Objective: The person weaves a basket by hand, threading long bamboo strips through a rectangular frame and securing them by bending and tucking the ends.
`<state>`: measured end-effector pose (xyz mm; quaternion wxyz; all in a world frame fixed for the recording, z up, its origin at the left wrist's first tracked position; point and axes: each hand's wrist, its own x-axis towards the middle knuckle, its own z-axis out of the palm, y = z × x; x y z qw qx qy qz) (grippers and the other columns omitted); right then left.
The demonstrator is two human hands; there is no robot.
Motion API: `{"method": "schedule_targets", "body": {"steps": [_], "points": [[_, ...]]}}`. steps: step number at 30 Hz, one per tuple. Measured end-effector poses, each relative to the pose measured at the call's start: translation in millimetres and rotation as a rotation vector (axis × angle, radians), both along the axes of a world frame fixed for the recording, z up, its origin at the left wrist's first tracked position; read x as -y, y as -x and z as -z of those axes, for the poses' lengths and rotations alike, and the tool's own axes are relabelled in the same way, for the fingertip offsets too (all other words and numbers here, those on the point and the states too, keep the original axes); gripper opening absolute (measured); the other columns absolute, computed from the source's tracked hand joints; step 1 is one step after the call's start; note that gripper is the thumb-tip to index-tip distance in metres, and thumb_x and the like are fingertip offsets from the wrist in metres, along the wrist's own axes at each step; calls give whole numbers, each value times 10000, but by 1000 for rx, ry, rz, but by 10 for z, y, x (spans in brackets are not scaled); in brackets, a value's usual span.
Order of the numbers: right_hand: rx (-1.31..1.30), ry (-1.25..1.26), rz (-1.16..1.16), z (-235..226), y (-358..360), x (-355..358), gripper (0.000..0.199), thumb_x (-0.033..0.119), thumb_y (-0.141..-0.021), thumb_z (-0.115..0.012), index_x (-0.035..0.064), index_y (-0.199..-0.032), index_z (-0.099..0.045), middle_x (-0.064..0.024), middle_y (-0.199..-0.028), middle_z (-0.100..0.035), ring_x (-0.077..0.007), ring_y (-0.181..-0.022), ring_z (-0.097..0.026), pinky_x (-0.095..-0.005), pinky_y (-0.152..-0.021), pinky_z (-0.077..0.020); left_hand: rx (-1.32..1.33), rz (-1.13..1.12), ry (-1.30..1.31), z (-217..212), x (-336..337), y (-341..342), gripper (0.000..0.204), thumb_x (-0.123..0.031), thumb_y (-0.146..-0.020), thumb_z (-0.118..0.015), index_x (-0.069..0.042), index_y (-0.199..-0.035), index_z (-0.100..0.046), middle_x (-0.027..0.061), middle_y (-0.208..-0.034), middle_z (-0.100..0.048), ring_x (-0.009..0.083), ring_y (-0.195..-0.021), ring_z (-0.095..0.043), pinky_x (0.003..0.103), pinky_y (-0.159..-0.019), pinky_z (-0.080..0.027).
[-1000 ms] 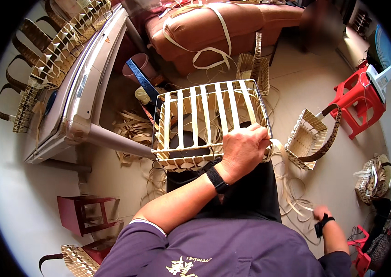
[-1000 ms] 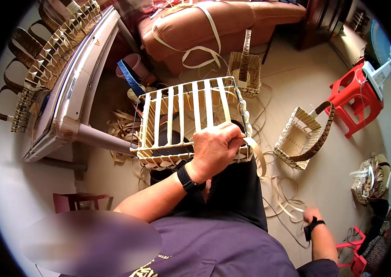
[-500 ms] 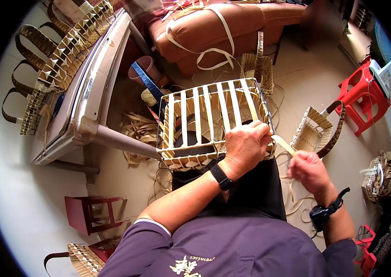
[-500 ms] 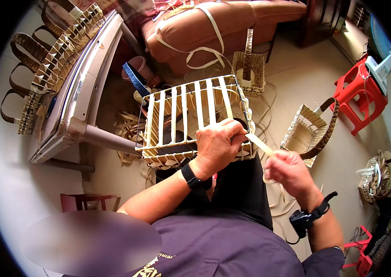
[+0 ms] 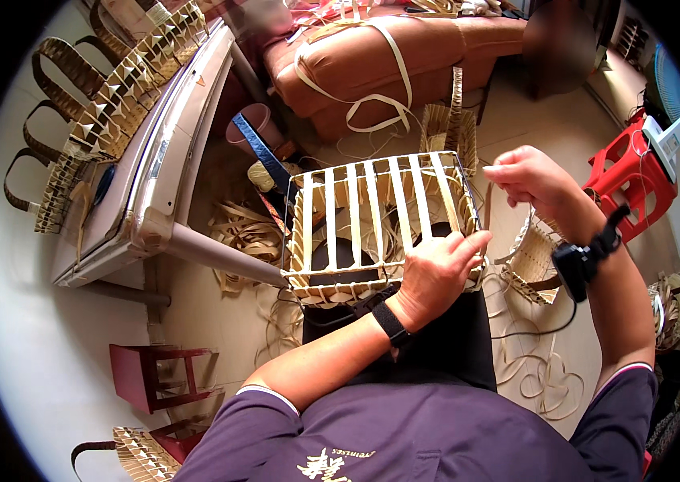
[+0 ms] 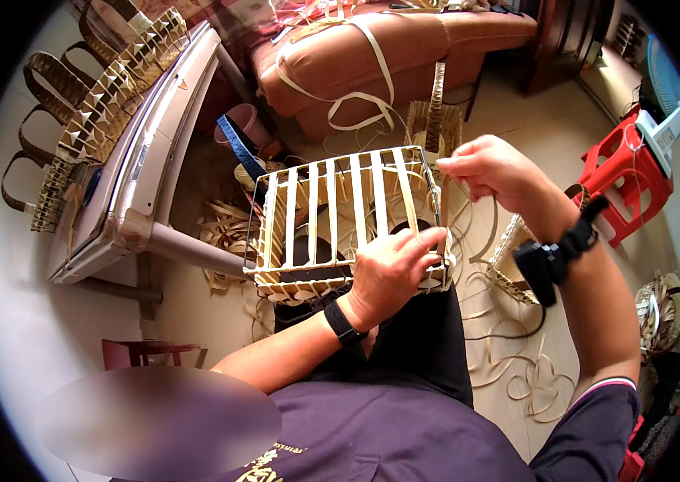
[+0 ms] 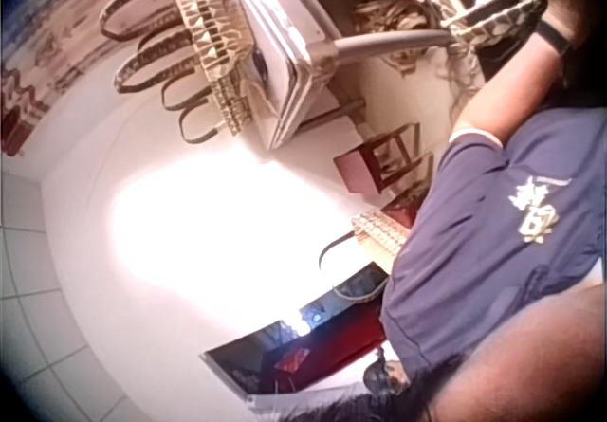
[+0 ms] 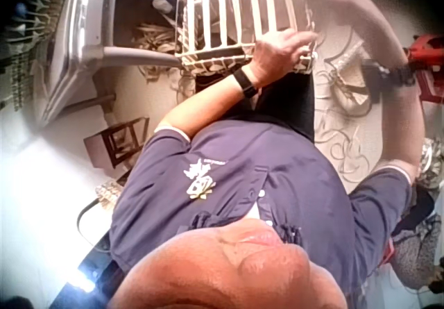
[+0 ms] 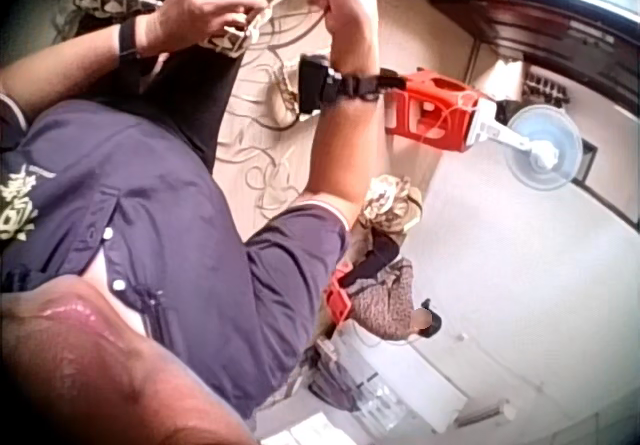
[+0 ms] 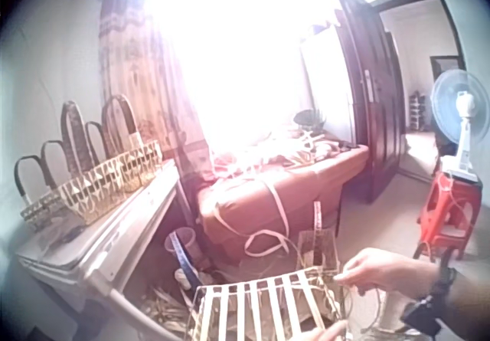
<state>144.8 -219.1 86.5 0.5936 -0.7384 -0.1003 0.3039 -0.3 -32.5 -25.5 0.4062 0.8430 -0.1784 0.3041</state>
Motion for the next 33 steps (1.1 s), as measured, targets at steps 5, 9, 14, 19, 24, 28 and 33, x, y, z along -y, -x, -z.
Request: {"method": "schedule_targets", "body": {"steps": [5, 9, 14, 19, 24, 28, 33], "points": [[341, 390, -45, 168, -247, -425, 247, 229, -918, -895, 52, -842, -741, 1, -644, -609, -121, -592, -589, -313, -588, -497, 65, -13, -189, 34, 2, 13, 169, -155, -946, -816, -166, -1114, -804, 39, -846, -674, 270, -747, -722, 409, -651, -580], [963, 395, 192, 244, -30, -438, 260, 201, -913, -878, -24, -960, -754, -117, -918, -745, -195, -871, -734, -335, -778, -580, 22, 9, -195, 44, -20, -2, 123, -163, -949, -818, -164, -1071, -799, 48, -937, -677, 260, -771, -730, 403, -653, -584], [808, 201, 363, 470, 616, -25, 119, 102, -999, -768, -12, -1002, -804, -75, -935, -738, -158, -857, -694, -310, -774, -546, -150, -46, -159, -125, 10, 54, 79, -190, -972, -805, -125, -1015, -794, 70, -1137, -684, 271, -823, -739, 415, -687, -593], [210, -203, 111, 1057, 933, 253, 228, 14, -973, -715, -26, -1172, -819, -41, -1076, -691, -109, -992, -645, -269, -882, -509, -305, 11, -142, -202, 55, 47, 109, -205, -1005, -754, -110, -1009, -805, 55, -1117, -713, 311, -921, -746, 448, -785, -591], [365, 13, -84, 996, 708, 297, 218, 197, -961, -881, 4, -1045, -826, -30, -1023, -615, -138, -983, -605, -289, -880, -496, -314, 12, -152, -191, 50, 13, 106, -194, -1007, -748, -108, -997, -807, 42, -1092, -727, 310, -906, -746, 443, -779, -589], [608, 185, -261, 793, 571, 277, 194, 190, -892, -909, 26, -947, -820, -71, -1018, -618, -227, -1030, -623, -360, -912, -521, -288, -9, -145, -176, -3, 18, 90, -190, -996, -770, -105, -1003, -800, 49, -1074, -735, 314, -876, -748, 446, -755, -591], [411, 51, -367, 581, 305, 502, 368, 307, -1001, -797, 35, -769, -706, -13, -943, -600, -144, -920, -548, -310, -852, -442, -297, 19, -76, -202, -41, 13, 80, -148, -979, -801, -82, -991, -757, 81, -1043, -724, 330, -842, -741, 437, -731, -591]]}}
